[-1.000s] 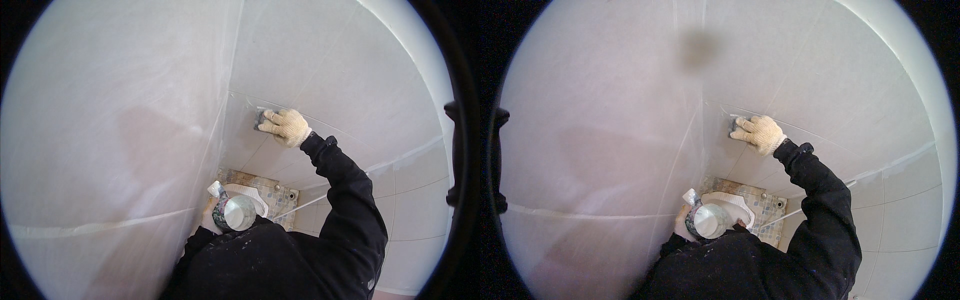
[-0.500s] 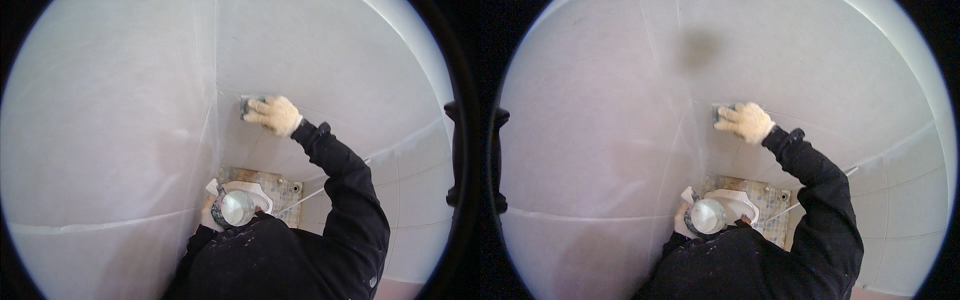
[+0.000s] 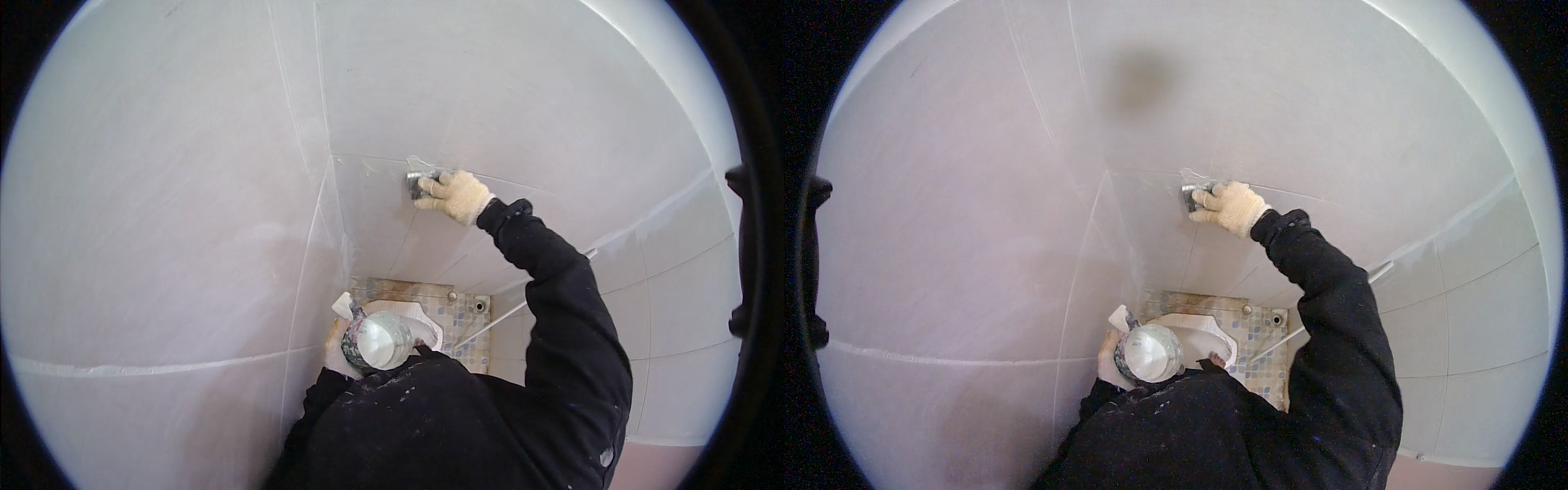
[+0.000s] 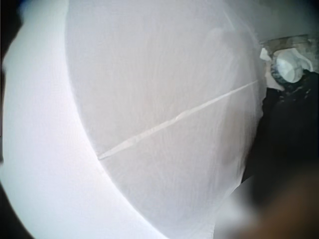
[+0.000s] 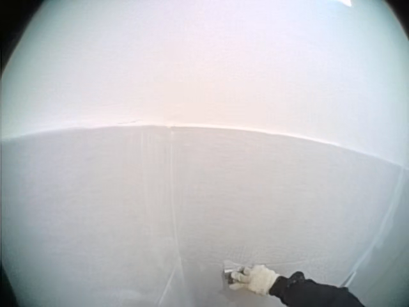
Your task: The person applies white grout to the joints between white wall tiles using a small trowel and a container. They repeatedly scoop grout and spread it into the seams, working around a white pipe and a toilet.
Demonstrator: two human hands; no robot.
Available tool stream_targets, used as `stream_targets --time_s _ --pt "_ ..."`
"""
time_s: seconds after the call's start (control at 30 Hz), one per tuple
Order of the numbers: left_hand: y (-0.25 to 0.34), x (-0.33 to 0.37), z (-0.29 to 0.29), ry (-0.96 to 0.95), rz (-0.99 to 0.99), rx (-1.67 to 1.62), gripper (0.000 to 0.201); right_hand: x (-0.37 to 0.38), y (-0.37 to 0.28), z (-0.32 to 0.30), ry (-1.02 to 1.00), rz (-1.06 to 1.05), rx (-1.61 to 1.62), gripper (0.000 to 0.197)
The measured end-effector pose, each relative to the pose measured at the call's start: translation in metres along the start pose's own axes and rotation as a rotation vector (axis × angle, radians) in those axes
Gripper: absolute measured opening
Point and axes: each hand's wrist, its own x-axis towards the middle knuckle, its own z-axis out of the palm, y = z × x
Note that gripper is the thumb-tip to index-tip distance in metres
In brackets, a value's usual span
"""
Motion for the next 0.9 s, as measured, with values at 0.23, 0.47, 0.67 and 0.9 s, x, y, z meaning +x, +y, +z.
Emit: stream_targets --time_s 0.23,0.47,0.67,0.9 --pt "-0.003 0.003 -0.008 0.055 -0.03 -0.036 0.054 -0.01 -0.062 0.024 0.136 0.008 0.135 0.047" --pt "0.001 -0.004 0.003 0.044 -0.02 -0.025 0.055 0.092 -0.082 -0.018 0.542 -0.09 -0.03 0.043" --pt "-0.002 0.003 -0.01 0.042 -0.053 -0.04 0.063 0.142 -0.077 0.006 0.435 0.211 0.252 0.039" --pt "-0.012 0.008 -0.021 -0.024 -0.05 -0.162 0.058 0.099 -0.071 0.008 0.392 0.27 0.167 0.037"
